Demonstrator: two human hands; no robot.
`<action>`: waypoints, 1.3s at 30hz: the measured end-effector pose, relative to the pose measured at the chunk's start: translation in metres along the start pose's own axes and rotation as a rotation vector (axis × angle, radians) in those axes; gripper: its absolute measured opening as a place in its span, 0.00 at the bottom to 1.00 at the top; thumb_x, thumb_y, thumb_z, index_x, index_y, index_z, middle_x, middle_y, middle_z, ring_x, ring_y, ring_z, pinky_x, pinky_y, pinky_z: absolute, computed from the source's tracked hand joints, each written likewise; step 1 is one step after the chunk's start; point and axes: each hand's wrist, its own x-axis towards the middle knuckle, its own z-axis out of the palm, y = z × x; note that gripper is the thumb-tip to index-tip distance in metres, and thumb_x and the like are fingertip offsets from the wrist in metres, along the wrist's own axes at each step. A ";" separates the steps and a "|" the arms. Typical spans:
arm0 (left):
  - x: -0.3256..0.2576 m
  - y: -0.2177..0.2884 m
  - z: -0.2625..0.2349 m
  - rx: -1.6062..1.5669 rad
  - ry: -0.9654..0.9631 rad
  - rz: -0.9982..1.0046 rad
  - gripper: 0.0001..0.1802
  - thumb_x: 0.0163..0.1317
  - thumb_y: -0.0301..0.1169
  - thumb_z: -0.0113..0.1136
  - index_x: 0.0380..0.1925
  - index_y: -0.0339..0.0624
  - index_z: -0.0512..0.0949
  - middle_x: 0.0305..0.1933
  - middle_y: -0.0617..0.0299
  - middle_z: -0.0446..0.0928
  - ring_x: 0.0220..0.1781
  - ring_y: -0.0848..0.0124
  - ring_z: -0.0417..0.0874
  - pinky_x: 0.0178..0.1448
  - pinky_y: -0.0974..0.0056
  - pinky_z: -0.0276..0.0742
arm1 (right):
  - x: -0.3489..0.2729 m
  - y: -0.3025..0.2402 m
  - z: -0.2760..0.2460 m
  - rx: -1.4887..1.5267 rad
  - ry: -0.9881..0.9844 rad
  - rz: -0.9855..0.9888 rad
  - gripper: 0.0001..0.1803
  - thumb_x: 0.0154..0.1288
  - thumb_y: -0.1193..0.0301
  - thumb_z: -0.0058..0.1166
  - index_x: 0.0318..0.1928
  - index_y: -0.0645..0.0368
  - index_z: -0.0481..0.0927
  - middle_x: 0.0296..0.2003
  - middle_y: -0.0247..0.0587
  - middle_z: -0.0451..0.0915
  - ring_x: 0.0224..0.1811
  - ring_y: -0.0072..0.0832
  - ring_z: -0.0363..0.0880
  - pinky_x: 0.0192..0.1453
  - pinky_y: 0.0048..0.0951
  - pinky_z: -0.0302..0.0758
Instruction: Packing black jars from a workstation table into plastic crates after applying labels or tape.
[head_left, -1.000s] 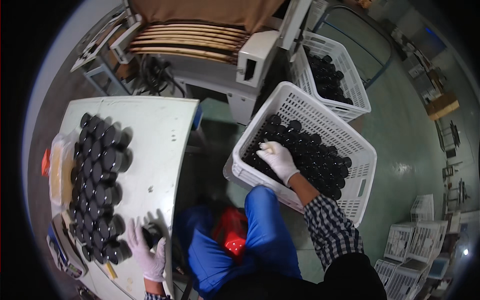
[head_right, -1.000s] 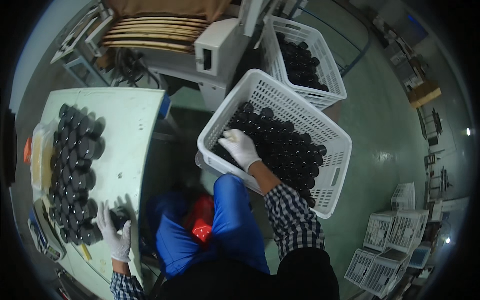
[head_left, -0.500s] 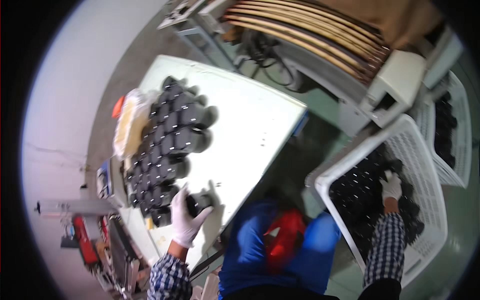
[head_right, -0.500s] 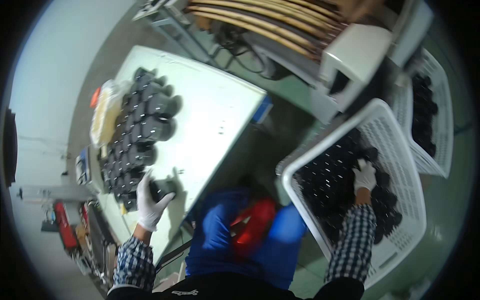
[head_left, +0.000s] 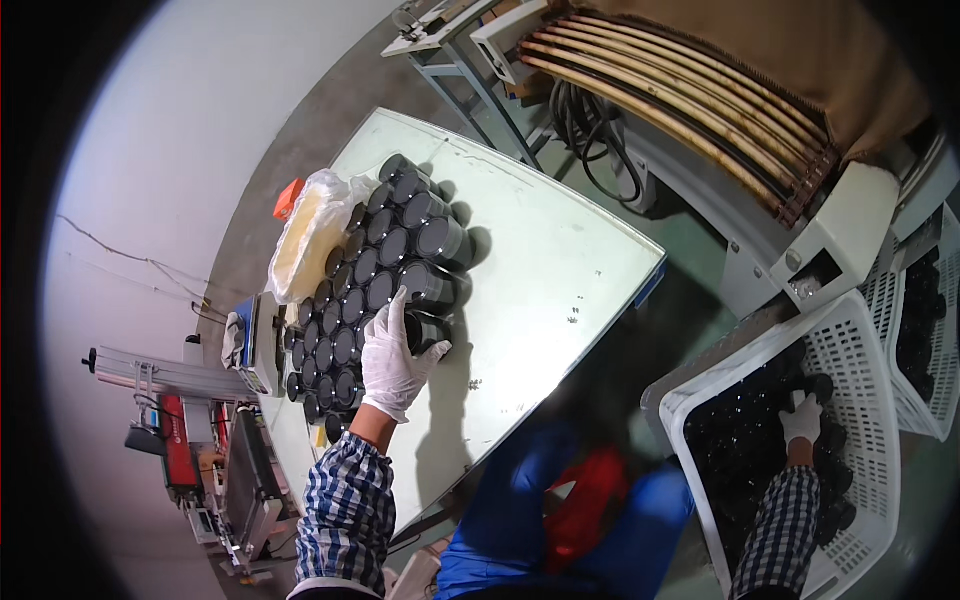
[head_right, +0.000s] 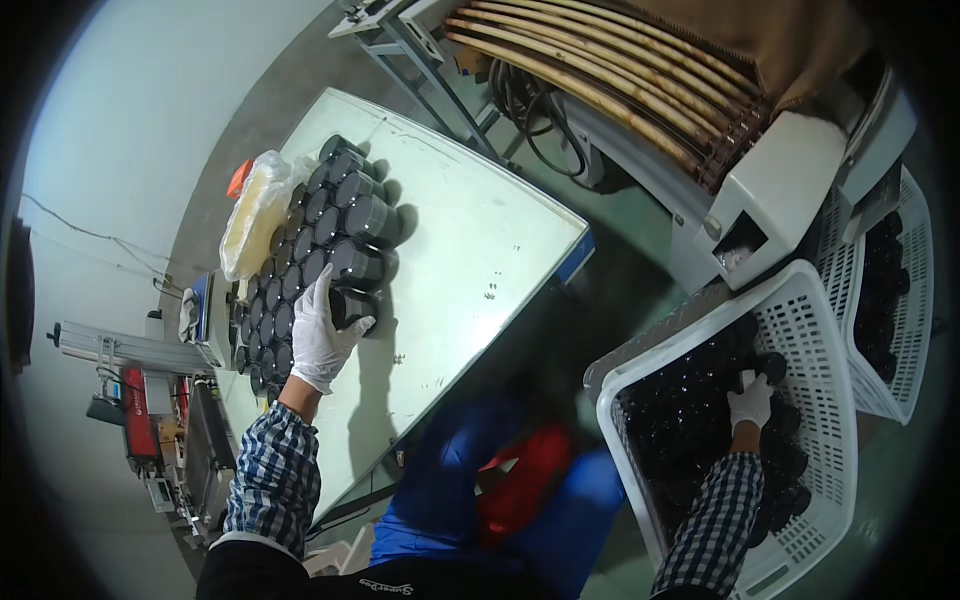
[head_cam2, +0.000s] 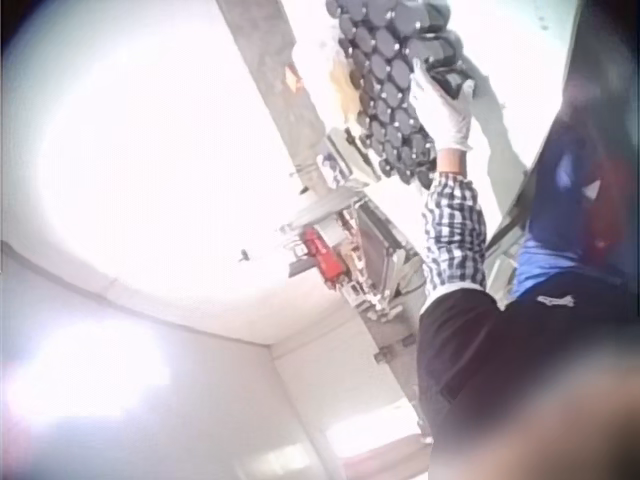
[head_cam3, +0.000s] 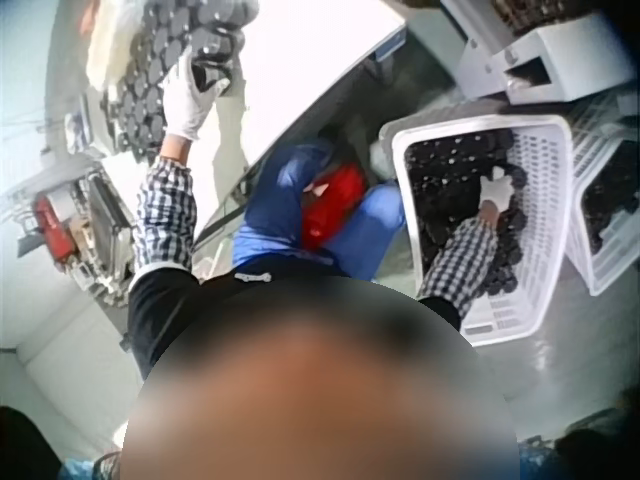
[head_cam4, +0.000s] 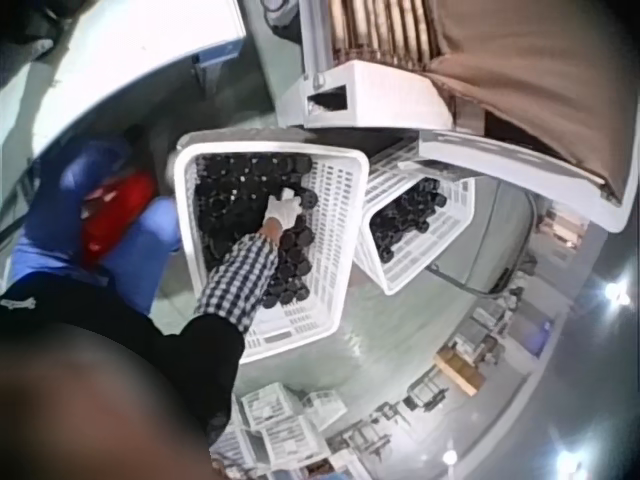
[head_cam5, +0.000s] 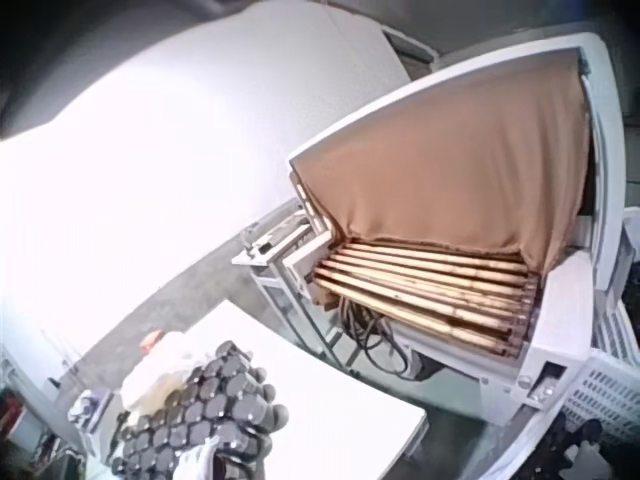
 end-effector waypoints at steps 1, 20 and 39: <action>-0.001 0.004 -0.002 0.036 0.045 0.006 0.53 0.48 0.45 0.74 0.70 0.43 0.57 0.62 0.46 0.67 0.62 0.47 0.67 0.67 0.50 0.63 | -0.007 -0.005 -0.004 0.065 0.029 0.026 0.36 0.46 0.65 0.72 0.54 0.59 0.67 0.52 0.60 0.74 0.55 0.55 0.75 0.58 0.46 0.76; -0.156 -0.027 -0.007 -0.658 0.139 0.088 0.22 0.57 0.30 0.65 0.53 0.45 0.78 0.51 0.53 0.76 0.56 0.56 0.74 0.62 0.57 0.70 | -0.358 -0.289 -0.164 0.336 -0.140 -1.287 0.41 0.46 0.52 0.70 0.58 0.58 0.69 0.49 0.54 0.74 0.50 0.49 0.77 0.56 0.41 0.75; -0.200 -0.071 -0.007 -1.629 0.086 -0.194 0.17 0.65 0.30 0.62 0.52 0.38 0.74 0.44 0.63 0.76 0.42 0.76 0.77 0.50 0.69 0.74 | -0.497 -0.356 -0.110 1.181 -0.904 -0.852 0.24 0.74 0.52 0.48 0.54 0.61 0.78 0.36 0.31 0.81 0.29 0.14 0.75 0.34 0.16 0.72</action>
